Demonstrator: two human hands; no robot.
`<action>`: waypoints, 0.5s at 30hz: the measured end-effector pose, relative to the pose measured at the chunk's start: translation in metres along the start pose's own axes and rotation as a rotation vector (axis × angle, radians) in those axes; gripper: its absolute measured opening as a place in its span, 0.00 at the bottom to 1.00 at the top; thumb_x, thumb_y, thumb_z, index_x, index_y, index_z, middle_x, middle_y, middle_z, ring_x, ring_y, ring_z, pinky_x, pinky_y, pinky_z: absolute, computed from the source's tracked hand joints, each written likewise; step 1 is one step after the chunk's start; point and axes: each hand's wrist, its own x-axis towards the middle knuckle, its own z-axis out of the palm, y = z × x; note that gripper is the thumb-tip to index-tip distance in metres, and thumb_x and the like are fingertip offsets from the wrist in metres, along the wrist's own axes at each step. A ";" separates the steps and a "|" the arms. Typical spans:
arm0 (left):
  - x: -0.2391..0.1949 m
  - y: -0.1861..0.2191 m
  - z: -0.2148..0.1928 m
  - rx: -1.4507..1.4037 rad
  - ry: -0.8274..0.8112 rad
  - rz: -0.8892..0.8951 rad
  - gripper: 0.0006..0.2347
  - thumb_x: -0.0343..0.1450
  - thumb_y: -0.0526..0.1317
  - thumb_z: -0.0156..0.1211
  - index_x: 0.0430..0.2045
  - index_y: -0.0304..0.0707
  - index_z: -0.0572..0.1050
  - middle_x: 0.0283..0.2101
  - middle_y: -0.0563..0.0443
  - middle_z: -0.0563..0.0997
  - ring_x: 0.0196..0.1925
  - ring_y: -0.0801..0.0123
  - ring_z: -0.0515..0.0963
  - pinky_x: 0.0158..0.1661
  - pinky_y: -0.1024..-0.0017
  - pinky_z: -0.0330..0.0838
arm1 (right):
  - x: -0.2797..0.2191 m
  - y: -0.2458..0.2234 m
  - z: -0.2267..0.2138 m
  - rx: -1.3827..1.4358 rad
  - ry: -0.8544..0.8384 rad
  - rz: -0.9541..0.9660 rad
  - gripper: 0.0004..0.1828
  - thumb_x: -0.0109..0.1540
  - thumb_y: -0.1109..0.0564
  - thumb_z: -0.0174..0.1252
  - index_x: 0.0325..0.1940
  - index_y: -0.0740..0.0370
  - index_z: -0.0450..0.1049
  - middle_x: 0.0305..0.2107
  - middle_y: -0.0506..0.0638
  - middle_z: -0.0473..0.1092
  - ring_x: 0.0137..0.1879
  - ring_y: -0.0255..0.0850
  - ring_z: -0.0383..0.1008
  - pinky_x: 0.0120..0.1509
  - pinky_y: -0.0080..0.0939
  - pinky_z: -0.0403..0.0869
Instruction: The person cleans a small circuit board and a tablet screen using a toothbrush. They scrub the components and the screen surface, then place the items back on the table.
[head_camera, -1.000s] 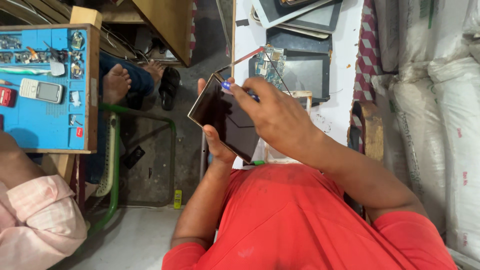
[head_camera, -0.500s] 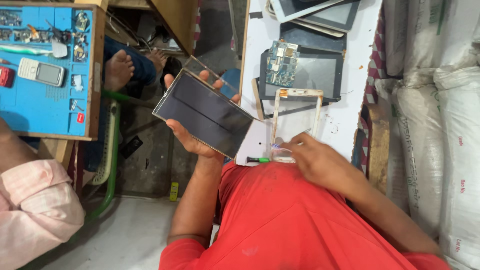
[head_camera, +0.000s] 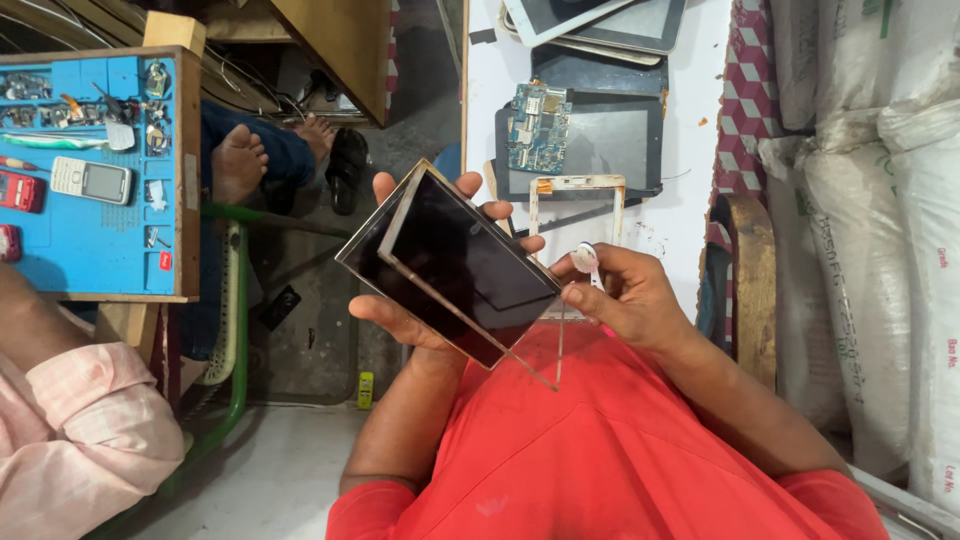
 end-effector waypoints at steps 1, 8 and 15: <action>0.000 -0.001 0.001 0.044 0.001 0.001 0.42 0.67 0.64 0.66 0.75 0.65 0.48 0.71 0.29 0.60 0.68 0.36 0.69 0.58 0.28 0.69 | -0.001 -0.001 0.002 -0.054 0.028 -0.016 0.14 0.63 0.58 0.65 0.50 0.67 0.78 0.33 0.45 0.77 0.28 0.24 0.69 0.29 0.25 0.68; -0.004 -0.009 0.011 0.388 0.111 -0.029 0.48 0.63 0.70 0.65 0.76 0.67 0.44 0.73 0.31 0.58 0.68 0.43 0.68 0.63 0.36 0.70 | -0.002 -0.013 0.004 -0.089 0.167 -0.097 0.09 0.63 0.63 0.66 0.46 0.69 0.80 0.30 0.43 0.73 0.31 0.24 0.67 0.31 0.26 0.63; -0.002 -0.010 0.012 0.380 0.106 -0.068 0.48 0.64 0.69 0.65 0.77 0.64 0.44 0.73 0.31 0.60 0.68 0.44 0.69 0.62 0.40 0.70 | 0.000 -0.004 -0.006 -0.088 0.147 -0.112 0.08 0.63 0.64 0.65 0.46 0.70 0.82 0.23 0.46 0.72 0.28 0.27 0.67 0.30 0.28 0.63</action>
